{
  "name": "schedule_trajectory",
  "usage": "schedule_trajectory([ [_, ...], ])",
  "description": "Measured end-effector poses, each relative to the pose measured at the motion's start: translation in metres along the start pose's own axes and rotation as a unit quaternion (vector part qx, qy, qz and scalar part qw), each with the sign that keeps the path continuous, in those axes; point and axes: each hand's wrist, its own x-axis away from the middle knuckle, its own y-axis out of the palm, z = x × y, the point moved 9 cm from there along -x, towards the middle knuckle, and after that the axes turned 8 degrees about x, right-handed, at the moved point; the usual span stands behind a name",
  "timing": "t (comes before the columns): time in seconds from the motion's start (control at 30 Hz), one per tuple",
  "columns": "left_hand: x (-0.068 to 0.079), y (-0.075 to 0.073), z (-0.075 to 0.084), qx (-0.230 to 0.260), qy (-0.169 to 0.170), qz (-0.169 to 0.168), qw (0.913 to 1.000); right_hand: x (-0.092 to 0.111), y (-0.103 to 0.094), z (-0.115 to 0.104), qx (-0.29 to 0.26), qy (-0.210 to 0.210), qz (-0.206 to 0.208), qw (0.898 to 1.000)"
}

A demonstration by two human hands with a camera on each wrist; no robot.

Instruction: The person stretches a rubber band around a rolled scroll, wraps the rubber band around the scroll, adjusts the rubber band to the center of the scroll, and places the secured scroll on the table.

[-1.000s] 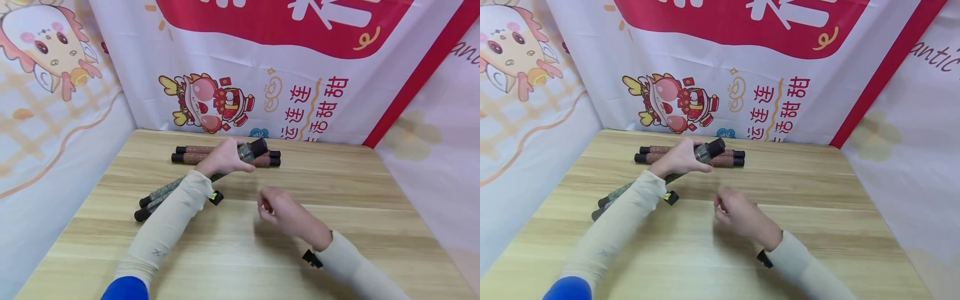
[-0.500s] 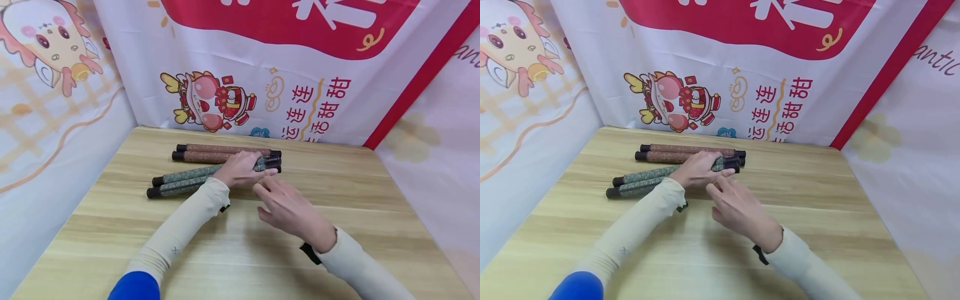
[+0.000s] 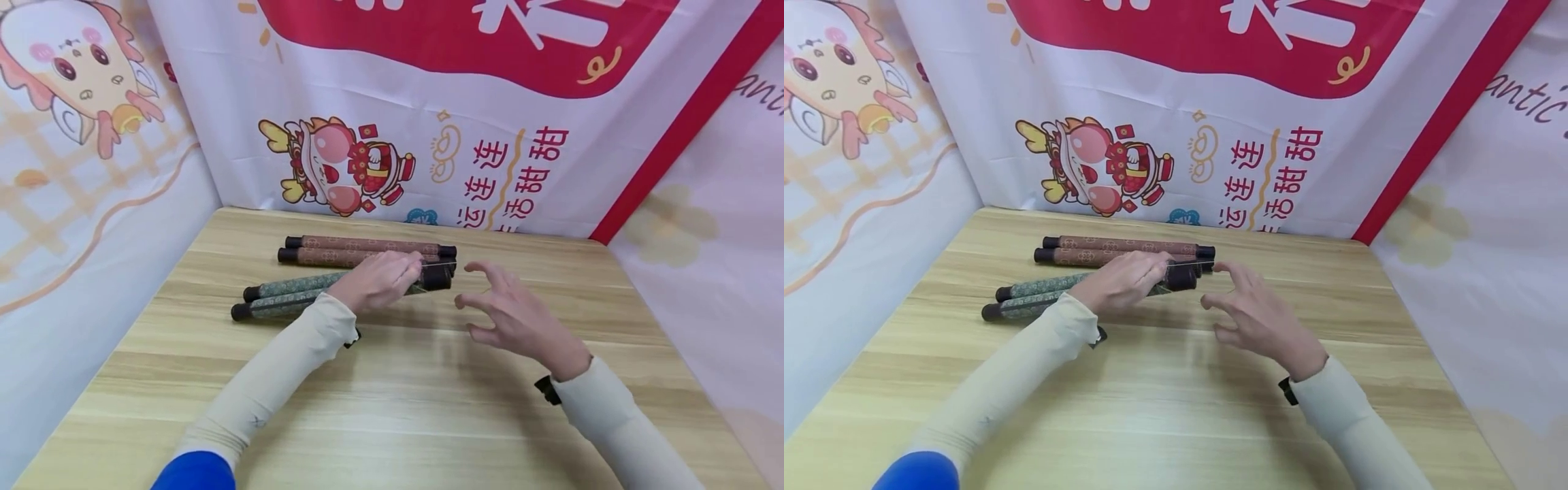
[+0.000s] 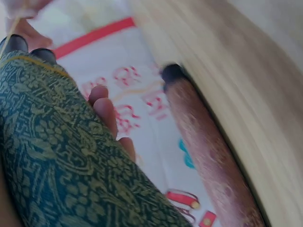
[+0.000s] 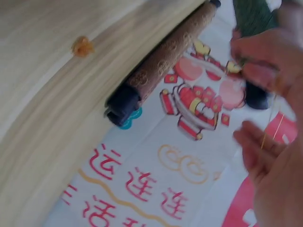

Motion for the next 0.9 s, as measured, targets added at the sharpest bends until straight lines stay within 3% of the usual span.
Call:
schedule_trajectory([
  [0.2,0.017,0.002,0.030,0.050,0.058,-0.028,0.9967,-0.005,0.000,0.002,-0.119,-0.038,0.028,0.992],
  [0.4,0.027,-0.010,0.056,0.094,0.121,-0.015,0.9882,-0.008,0.000,-0.016,-0.202,-0.082,0.077,0.973],
  [0.77,0.031,-0.018,0.066,0.121,0.124,-0.009,0.9848,-0.013,0.003,-0.026,-0.285,-0.092,0.087,0.950],
  [0.8,0.031,-0.018,0.067,0.119,0.126,-0.009,0.9848,-0.012,0.003,-0.025,-0.300,-0.086,0.090,0.946],
  [0.83,0.031,-0.018,0.067,0.117,0.126,-0.008,0.9850,-0.010,0.005,-0.023,-0.335,-0.077,0.089,0.935],
  [0.9,0.030,-0.019,0.068,0.118,0.127,-0.009,0.9848,-0.006,0.009,-0.016,-0.424,-0.050,0.092,0.899],
])
